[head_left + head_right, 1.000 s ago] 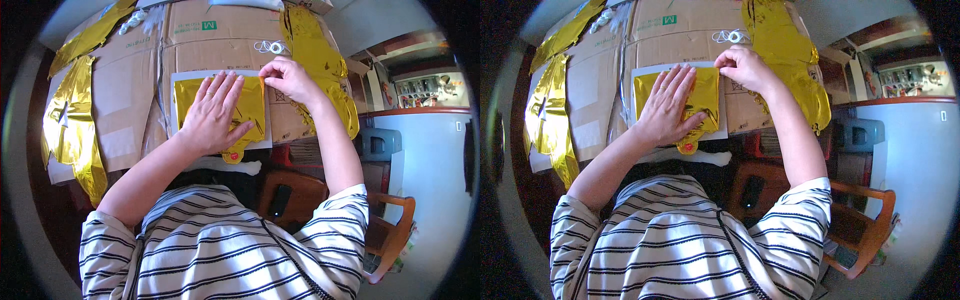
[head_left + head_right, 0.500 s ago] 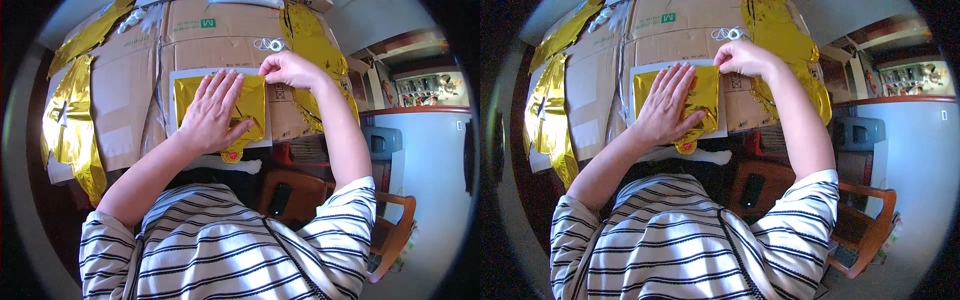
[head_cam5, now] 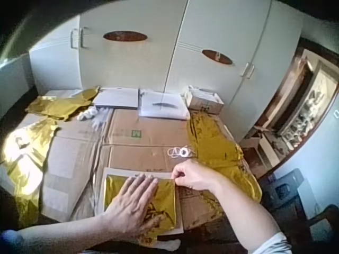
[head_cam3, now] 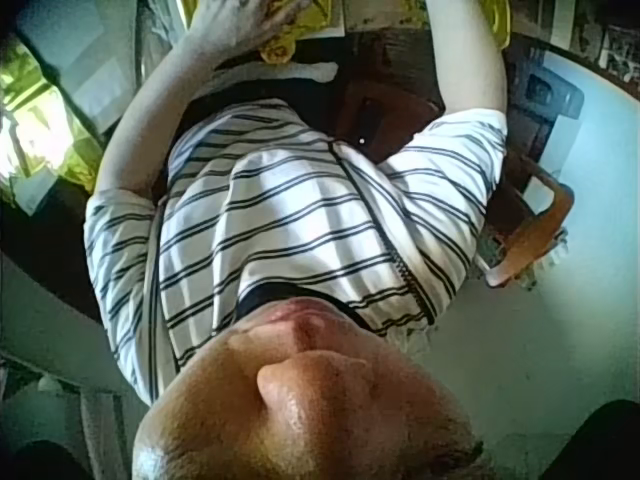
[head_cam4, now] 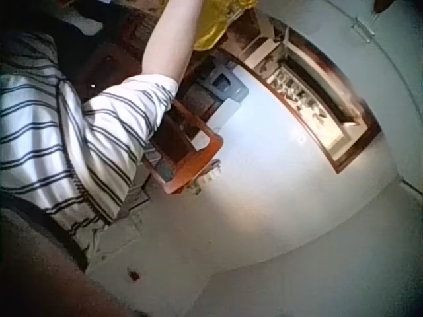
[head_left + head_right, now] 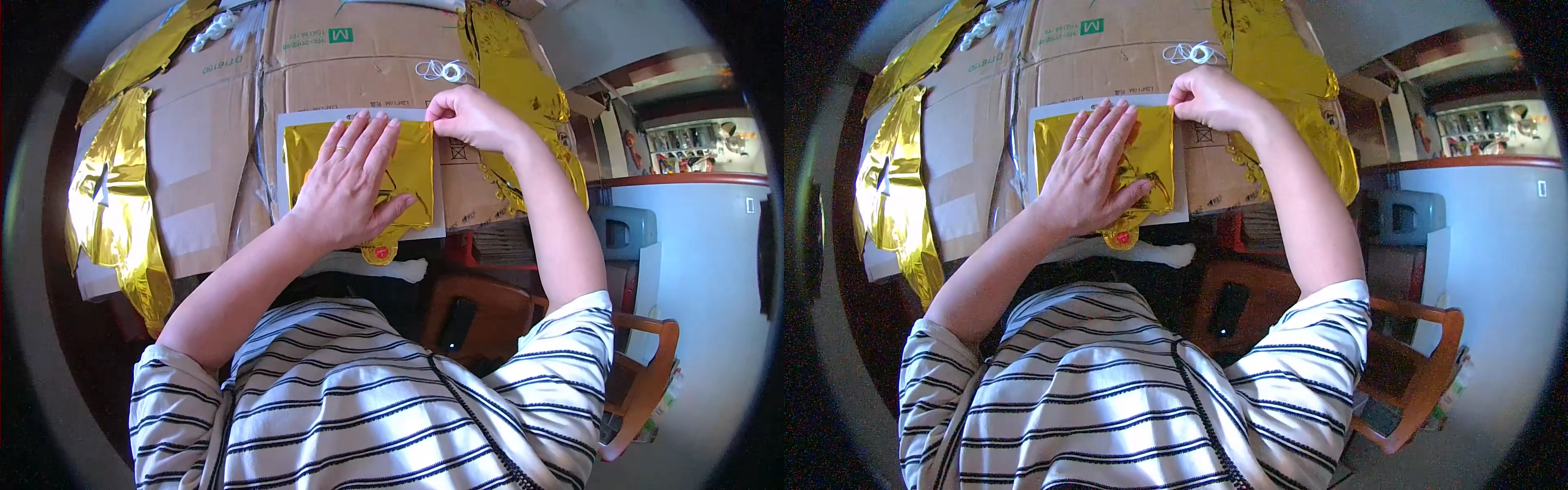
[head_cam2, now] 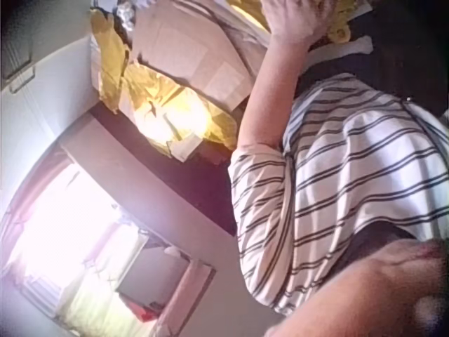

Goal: The recorder is manually packaging gold foil bags by attaching them to cardboard backing sheets on an assembly line.

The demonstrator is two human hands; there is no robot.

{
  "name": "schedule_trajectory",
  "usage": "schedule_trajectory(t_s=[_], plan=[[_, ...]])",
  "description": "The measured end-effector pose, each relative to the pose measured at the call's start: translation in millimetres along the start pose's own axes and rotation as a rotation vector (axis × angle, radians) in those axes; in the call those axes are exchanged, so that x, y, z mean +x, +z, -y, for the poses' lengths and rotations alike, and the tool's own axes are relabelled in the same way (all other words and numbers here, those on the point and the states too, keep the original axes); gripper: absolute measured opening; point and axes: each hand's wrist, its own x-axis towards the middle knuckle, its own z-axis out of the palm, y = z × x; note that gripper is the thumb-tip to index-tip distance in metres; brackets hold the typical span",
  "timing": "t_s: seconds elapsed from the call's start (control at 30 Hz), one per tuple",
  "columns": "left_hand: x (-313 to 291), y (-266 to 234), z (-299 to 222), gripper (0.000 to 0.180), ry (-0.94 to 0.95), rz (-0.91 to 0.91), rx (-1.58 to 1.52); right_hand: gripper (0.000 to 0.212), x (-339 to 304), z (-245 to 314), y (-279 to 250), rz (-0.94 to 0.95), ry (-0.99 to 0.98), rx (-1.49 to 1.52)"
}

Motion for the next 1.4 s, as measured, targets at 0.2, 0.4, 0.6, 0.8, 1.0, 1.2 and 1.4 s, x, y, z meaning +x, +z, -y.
schedule_trajectory(t_s=[0.2,0.4,0.6,0.8,1.0,1.2,1.4], plan=[[0,2,1,0.087,0.006,-0.01,0.01,0.01,-3,-5,8,-0.099,-0.085,-0.02],[0,3,0,0.086,0.003,-0.017,0.029,0.009,-5,-15,15,-0.171,-0.212,0.089],[0,2,1,0.087,0.012,-0.012,0.027,0.009,-4,-17,20,-0.246,-0.287,-0.008],[0,1,0,0.086,0.017,-0.01,0.031,0.009,-8,-18,25,-0.299,-0.311,-0.089],[1,2,0,0.086,0.02,-0.01,0.029,0.01,-10,-18,29,-0.36,-0.384,-0.148],[0,2,0,0.083,0.023,-0.013,0.03,0.011,-11,-19,38,-0.445,-0.391,-0.17],[1,2,0,0.076,0.036,-0.003,0.079,0.012,-13,-20,45,-0.658,-0.444,-0.333]])
